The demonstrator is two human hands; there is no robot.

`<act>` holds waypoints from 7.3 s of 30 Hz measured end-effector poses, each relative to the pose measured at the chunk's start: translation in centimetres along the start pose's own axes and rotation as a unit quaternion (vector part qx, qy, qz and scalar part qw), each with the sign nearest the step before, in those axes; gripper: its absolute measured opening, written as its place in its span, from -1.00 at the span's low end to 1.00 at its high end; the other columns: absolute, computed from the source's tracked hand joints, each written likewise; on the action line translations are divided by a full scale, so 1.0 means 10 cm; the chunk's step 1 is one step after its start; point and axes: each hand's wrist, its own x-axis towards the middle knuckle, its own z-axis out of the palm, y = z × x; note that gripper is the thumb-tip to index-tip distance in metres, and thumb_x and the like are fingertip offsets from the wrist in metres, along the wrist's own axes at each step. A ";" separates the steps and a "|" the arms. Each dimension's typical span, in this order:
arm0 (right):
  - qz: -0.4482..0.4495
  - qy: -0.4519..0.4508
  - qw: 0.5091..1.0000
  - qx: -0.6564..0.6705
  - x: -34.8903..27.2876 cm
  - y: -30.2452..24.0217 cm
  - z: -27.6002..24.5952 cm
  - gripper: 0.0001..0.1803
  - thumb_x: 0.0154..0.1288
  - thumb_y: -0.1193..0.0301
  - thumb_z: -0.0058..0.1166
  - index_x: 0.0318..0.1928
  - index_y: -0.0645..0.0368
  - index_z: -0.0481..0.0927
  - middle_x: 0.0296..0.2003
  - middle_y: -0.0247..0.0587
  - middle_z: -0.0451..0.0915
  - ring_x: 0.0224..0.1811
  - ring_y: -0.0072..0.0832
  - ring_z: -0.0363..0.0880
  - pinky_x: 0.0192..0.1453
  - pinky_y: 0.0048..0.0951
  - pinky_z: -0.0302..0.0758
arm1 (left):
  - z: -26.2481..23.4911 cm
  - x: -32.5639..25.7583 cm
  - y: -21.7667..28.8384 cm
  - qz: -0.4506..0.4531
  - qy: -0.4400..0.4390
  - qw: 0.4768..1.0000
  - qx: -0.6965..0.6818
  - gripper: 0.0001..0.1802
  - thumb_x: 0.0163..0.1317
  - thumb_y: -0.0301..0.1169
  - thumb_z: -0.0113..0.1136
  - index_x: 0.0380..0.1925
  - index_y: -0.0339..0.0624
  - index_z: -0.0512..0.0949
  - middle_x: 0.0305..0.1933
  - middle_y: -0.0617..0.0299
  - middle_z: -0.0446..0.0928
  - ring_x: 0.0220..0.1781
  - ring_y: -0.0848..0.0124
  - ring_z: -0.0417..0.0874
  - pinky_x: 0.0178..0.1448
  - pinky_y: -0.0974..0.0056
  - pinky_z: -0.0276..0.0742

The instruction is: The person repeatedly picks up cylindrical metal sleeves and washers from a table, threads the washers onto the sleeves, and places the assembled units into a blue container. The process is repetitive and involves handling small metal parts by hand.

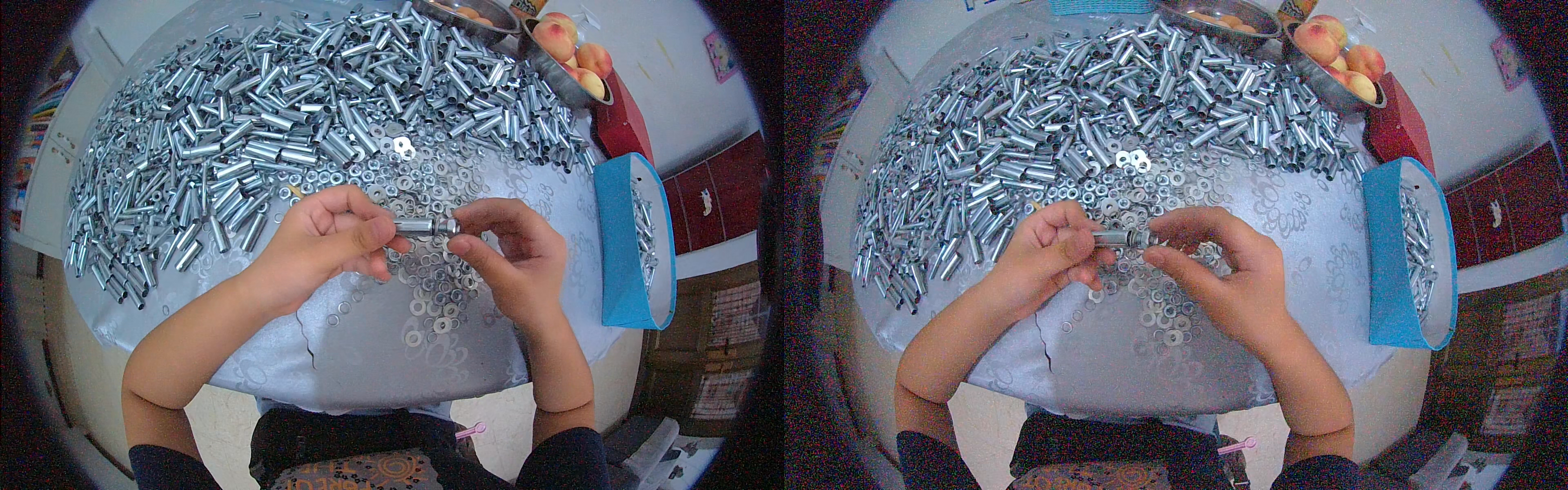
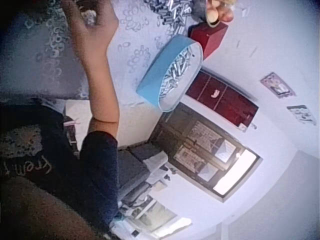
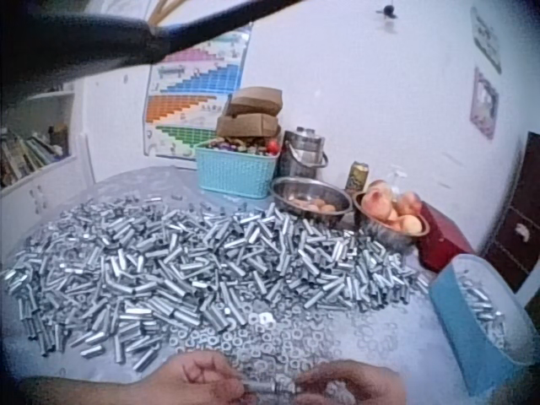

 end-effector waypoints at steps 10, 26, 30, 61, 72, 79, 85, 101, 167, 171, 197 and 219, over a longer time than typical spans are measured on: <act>-0.026 -0.031 0.992 -0.122 0.03 -0.05 -0.01 -0.75 -0.03 0.44 0.26 -0.27 0.14 0.60 -0.44 -0.25 0.58 -0.40 -0.58 0.54 -0.31 -0.57 0.44 | -0.01 0.01 -0.01 0.029 0.024 0.997 0.071 -0.85 0.15 -0.49 0.11 -0.32 -0.32 0.42 -0.33 -0.02 0.57 -0.44 0.49 0.59 -0.29 0.40 0.56; -0.002 -0.124 0.982 -0.143 0.00 -0.05 -0.03 -0.77 0.09 0.43 0.14 -0.23 0.22 0.48 -0.44 -0.15 0.50 -0.46 -0.36 0.50 -0.36 -0.43 0.43 | 0.03 -0.04 -0.04 0.064 0.012 0.989 0.129 -0.84 0.13 -0.55 0.11 -0.30 -0.34 0.38 -0.32 -0.03 0.57 -0.41 0.45 0.60 -0.29 0.41 0.52; -0.050 -0.071 0.989 -0.123 0.01 -0.08 0.02 -0.73 0.04 0.39 0.19 -0.24 0.20 0.50 -0.43 -0.15 0.51 -0.44 -0.36 0.51 -0.35 -0.44 0.43 | 0.02 -0.03 -0.03 0.048 0.012 0.994 0.102 -0.84 0.14 -0.54 0.11 -0.29 -0.34 0.38 -0.32 -0.02 0.57 -0.42 0.45 0.59 -0.29 0.41 0.51; -0.089 -0.148 0.953 -0.248 0.02 -0.02 -0.12 -0.69 -0.02 0.38 0.20 -0.20 0.14 0.54 -0.40 -0.15 0.54 -0.40 -0.25 0.53 -0.32 -0.38 0.46 | 0.01 -0.02 -0.04 0.042 0.012 0.993 0.108 -0.86 0.14 -0.53 0.11 -0.31 -0.34 0.40 -0.31 -0.02 0.57 -0.39 0.44 0.59 -0.27 0.38 0.54; -0.125 -0.131 0.958 -0.223 0.07 0.01 -0.07 -0.72 -0.02 0.37 0.20 -0.25 0.16 0.53 -0.40 -0.14 0.53 -0.35 -0.20 0.52 -0.30 -0.33 0.46 | 0.01 -0.01 -0.07 0.043 0.006 0.995 0.094 -0.86 0.15 -0.54 0.09 -0.29 -0.33 0.40 -0.30 -0.02 0.56 -0.37 0.43 0.59 -0.26 0.37 0.54; -0.141 -0.105 0.961 -0.214 0.06 -0.02 -0.02 -0.77 -0.01 0.35 0.19 -0.32 0.17 0.54 -0.49 -0.15 0.52 -0.45 -0.21 0.52 -0.42 -0.32 0.44 | 0.02 -0.02 -0.06 0.034 0.003 0.995 0.096 -0.85 0.14 -0.53 0.11 -0.30 -0.34 0.40 -0.30 0.00 0.56 -0.35 0.42 0.59 -0.25 0.36 0.54; -0.095 -0.131 0.971 -0.177 0.05 -0.10 -0.03 -0.70 -0.04 0.32 0.22 -0.28 0.17 0.52 -0.47 -0.16 0.51 -0.47 -0.22 0.52 -0.43 -0.33 0.44 | 0.04 -0.04 -0.05 0.032 -0.005 0.994 0.108 -0.84 0.14 -0.51 0.12 -0.31 -0.33 0.40 -0.31 0.02 0.56 -0.35 0.41 0.59 -0.24 0.36 0.54; -0.159 -0.117 0.946 -0.256 0.06 -0.05 -0.03 -0.71 -0.01 0.29 0.19 -0.28 0.16 0.51 -0.46 -0.17 0.51 -0.49 -0.21 0.51 -0.46 -0.29 0.43 | 0.00 -0.01 -0.05 0.030 0.002 0.995 0.098 -0.86 0.14 -0.53 0.11 -0.31 -0.32 0.40 -0.33 0.02 0.57 -0.36 0.42 0.60 -0.26 0.39 0.52; 0.139 -0.214 0.967 0.025 -0.05 -0.06 -0.02 -0.65 0.25 0.24 -0.05 -0.58 0.21 0.39 -0.72 -0.36 0.29 -0.66 -0.61 0.22 -0.59 -0.50 0.16 | 0.17 -0.18 -0.04 0.141 0.029 0.955 0.260 -0.81 0.08 -0.61 0.16 -0.29 -0.34 0.42 -0.38 0.15 0.54 -0.33 0.53 0.57 -0.25 0.48 0.46; 0.159 -0.167 0.968 0.095 -0.04 -0.04 0.01 -0.65 0.26 0.24 -0.06 -0.58 0.20 0.39 -0.70 -0.43 0.28 -0.63 -0.69 0.16 -0.58 -0.55 0.12 | 0.15 -0.14 -0.06 0.146 0.027 0.951 0.270 -0.68 0.04 -0.63 0.18 -0.19 -0.30 0.36 -0.37 0.18 0.51 -0.35 0.55 0.54 -0.23 0.48 0.44; 0.095 0.207 0.811 0.539 0.33 0.31 -0.77 -0.78 0.30 0.28 -0.16 -0.37 0.15 0.40 -0.71 -0.49 0.14 -0.73 -0.67 0.06 -0.67 -0.61 0.04 | 0.13 -0.08 -0.08 0.156 0.077 0.954 0.244 -0.51 0.08 -0.55 0.14 0.01 -0.21 0.18 -0.26 0.22 0.47 -0.40 0.62 0.46 -0.28 0.49 0.36; -0.159 -0.166 0.936 -0.265 0.09 0.11 -0.06 -0.84 0.13 0.36 0.03 -0.29 0.14 0.53 -0.50 -0.09 0.54 -0.47 -0.15 0.53 -0.39 -0.23 0.47 | -0.29 -0.19 0.50 0.209 0.229 0.442 0.842 -0.66 -0.16 -0.51 0.09 -0.26 -0.25 0.46 -0.25 0.08 0.47 -0.12 0.12 0.42 0.01 0.13 0.33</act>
